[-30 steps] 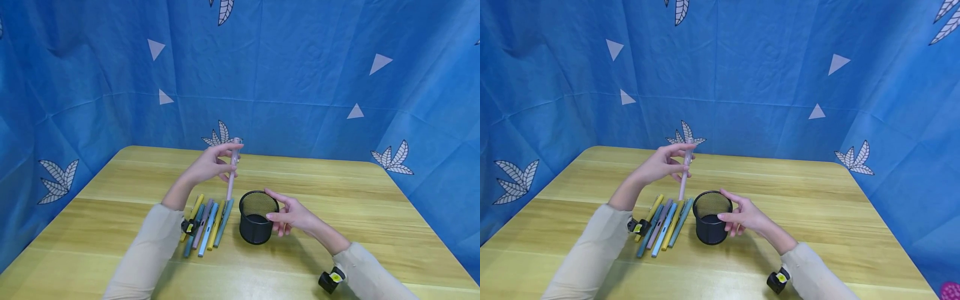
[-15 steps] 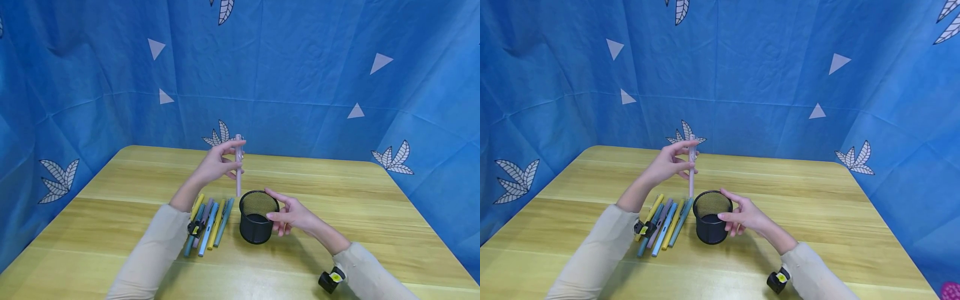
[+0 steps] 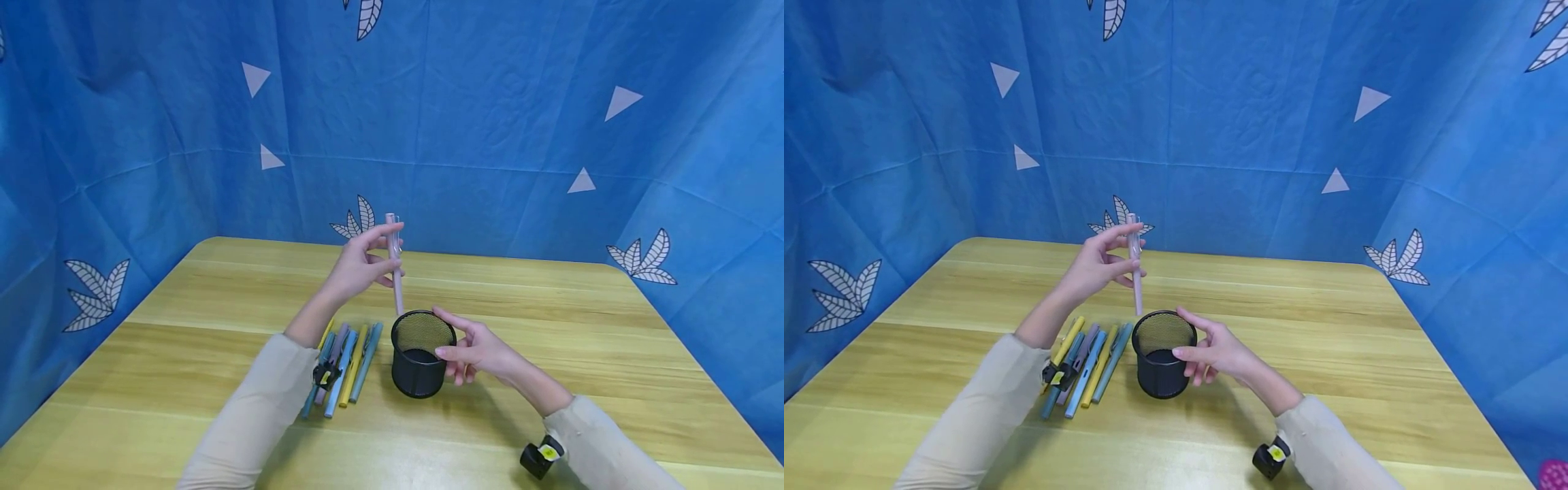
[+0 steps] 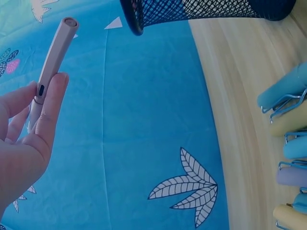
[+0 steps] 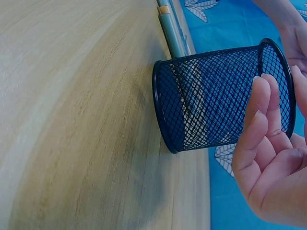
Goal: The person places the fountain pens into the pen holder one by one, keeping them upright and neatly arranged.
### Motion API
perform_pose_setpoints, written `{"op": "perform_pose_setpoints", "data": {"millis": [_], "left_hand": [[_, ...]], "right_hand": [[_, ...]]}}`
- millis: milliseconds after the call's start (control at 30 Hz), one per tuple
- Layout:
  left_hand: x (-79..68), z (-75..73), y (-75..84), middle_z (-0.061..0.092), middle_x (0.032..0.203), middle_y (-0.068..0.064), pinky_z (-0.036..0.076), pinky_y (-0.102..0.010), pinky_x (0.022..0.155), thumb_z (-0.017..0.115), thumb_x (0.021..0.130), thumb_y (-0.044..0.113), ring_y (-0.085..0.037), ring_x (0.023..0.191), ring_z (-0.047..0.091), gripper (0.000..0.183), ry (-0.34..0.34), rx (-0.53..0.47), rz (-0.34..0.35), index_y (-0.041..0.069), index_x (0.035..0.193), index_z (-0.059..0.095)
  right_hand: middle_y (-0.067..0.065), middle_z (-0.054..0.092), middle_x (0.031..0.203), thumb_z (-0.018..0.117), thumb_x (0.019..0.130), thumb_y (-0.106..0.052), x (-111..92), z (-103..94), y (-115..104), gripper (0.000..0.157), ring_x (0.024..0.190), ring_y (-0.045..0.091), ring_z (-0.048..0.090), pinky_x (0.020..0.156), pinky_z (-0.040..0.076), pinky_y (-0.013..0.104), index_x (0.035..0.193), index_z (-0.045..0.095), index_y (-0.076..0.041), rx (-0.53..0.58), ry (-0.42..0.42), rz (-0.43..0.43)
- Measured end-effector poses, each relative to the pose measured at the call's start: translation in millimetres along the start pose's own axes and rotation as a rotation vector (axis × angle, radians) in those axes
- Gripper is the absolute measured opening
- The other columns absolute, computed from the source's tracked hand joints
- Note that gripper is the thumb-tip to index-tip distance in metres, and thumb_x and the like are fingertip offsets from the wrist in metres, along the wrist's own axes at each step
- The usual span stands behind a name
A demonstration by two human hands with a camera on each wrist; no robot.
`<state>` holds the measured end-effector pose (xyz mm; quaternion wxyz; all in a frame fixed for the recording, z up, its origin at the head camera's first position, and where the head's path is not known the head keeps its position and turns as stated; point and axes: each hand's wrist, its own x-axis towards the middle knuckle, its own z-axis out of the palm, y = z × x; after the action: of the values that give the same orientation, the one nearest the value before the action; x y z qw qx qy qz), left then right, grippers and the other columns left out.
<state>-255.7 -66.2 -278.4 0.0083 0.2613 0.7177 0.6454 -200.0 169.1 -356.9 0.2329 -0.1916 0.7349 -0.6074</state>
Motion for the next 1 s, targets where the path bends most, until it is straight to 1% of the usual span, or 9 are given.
{"op": "perform_pose_setpoints", "data": {"millis": [167, 233, 300, 400, 467, 567, 667, 833, 1000], "left_hand": [[0.1, 6.2, -1.9, 0.051, 0.111, -0.017, 0.053, -0.040, 0.059, 0.055, 0.084, -0.007, -0.041, 0.080, 0.060, 0.054, -0.009, -0.010, 0.013, 0.014, 0.133, 0.043], [-2.3, 9.1, 2.9, 0.050, 0.112, -0.019, 0.053, -0.042, 0.061, 0.054, 0.084, -0.008, -0.043, 0.081, 0.059, 0.054, -0.015, -0.008, 0.014, 0.011, 0.133, 0.042], [-2.1, 11.1, 1.8, 0.050, 0.113, -0.020, 0.052, -0.043, 0.062, 0.054, 0.084, -0.009, -0.043, 0.082, 0.059, 0.054, -0.015, -0.018, 0.012, 0.010, 0.134, 0.042], [-1.4, 13.9, 0.0, 0.050, 0.111, -0.021, 0.053, -0.042, 0.062, 0.054, 0.084, -0.008, -0.040, 0.081, 0.060, 0.055, -0.018, -0.015, 0.012, 0.010, 0.134, 0.041], [0.8, 15.0, -6.2, 0.051, 0.109, -0.020, 0.053, -0.041, 0.061, 0.055, 0.084, -0.007, -0.034, 0.078, 0.062, 0.054, -0.018, -0.017, 0.017, 0.013, 0.133, 0.043], [-0.4, 18.3, -6.1, 0.052, 0.106, -0.018, 0.053, -0.039, 0.060, 0.055, 0.084, -0.007, -0.028, 0.075, 0.063, 0.054, -0.025, 0.003, 0.024, 0.014, 0.133, 0.044], [-1.9, 21.6, -7.1, 0.051, 0.108, -0.018, 0.053, -0.038, 0.059, 0.054, 0.085, -0.006, -0.028, 0.076, 0.064, 0.053, -0.034, 0.013, 0.016, 0.015, 0.132, 0.044], [-3.5, 26.7, -11.3, 0.050, 0.110, -0.017, 0.053, -0.038, 0.060, 0.054, 0.085, -0.006, -0.034, 0.081, 0.062, 0.052, -0.042, 0.022, -0.002, 0.014, 0.132, 0.044], [-4.8, 30.7, -15.9, 0.051, 0.111, -0.018, 0.053, -0.035, 0.058, 0.055, 0.085, -0.006, -0.033, 0.081, 0.063, 0.052, -0.051, 0.025, -0.005, 0.014, 0.132, 0.045]], "right_hand": [[0.015, 0.061, 0.060, 0.062, 0.085, -0.018, -0.1, 0.0, -0.6, 0.077, 0.046, 0.017, 0.059, 0.040, 0.044, 0.023, 0.144, 0.014, -0.011, -0.003, -0.003, 0.001], [0.016, 0.060, 0.060, 0.062, 0.085, -0.018, 0.0, 0.1, -0.8, 0.076, 0.046, 0.018, 0.059, 0.040, 0.044, 0.023, 0.144, 0.014, -0.011, -0.005, -0.004, -0.001], [0.017, 0.060, 0.060, 0.062, 0.085, -0.018, -0.1, 0.1, -0.8, 0.076, 0.046, 0.018, 0.059, 0.040, 0.044, 0.024, 0.144, 0.015, -0.012, -0.005, 0.000, 0.000], [0.017, 0.060, 0.060, 0.062, 0.085, -0.018, 0.0, 0.0, -0.5, 0.075, 0.046, 0.018, 0.059, 0.040, 0.044, 0.024, 0.144, 0.015, -0.013, -0.008, 0.002, 0.002], [0.017, 0.060, 0.060, 0.062, 0.085, -0.018, -0.1, -0.2, -0.4, 0.075, 0.046, 0.018, 0.059, 0.039, 0.044, 0.024, 0.144, 0.015, -0.013, -0.010, 0.002, 0.004], [0.018, 0.060, 0.061, 0.062, 0.085, -0.018, -0.2, -0.5, -0.5, 0.076, 0.046, 0.018, 0.059, 0.039, 0.043, 0.023, 0.144, 0.015, -0.012, -0.006, -0.003, 0.002], [0.018, 0.060, 0.061, 0.061, 0.086, -0.017, -0.3, -0.6, -0.7, 0.075, 0.046, 0.017, 0.059, 0.039, 0.043, 0.022, 0.144, 0.015, -0.013, 0.002, -0.006, 0.002], [0.016, 0.061, 0.060, 0.061, 0.086, -0.018, -0.6, -0.6, -0.9, 0.075, 0.046, 0.016, 0.059, 0.040, 0.043, 0.022, 0.144, 0.015, -0.013, 0.002, -0.008, 0.004], [0.016, 0.060, 0.060, 0.062, 0.085, -0.018, -0.7, -0.6, -0.7, 0.075, 0.046, 0.017, 0.059, 0.040, 0.043, 0.022, 0.144, 0.015, -0.012, -0.003, -0.005, 0.004]]}}
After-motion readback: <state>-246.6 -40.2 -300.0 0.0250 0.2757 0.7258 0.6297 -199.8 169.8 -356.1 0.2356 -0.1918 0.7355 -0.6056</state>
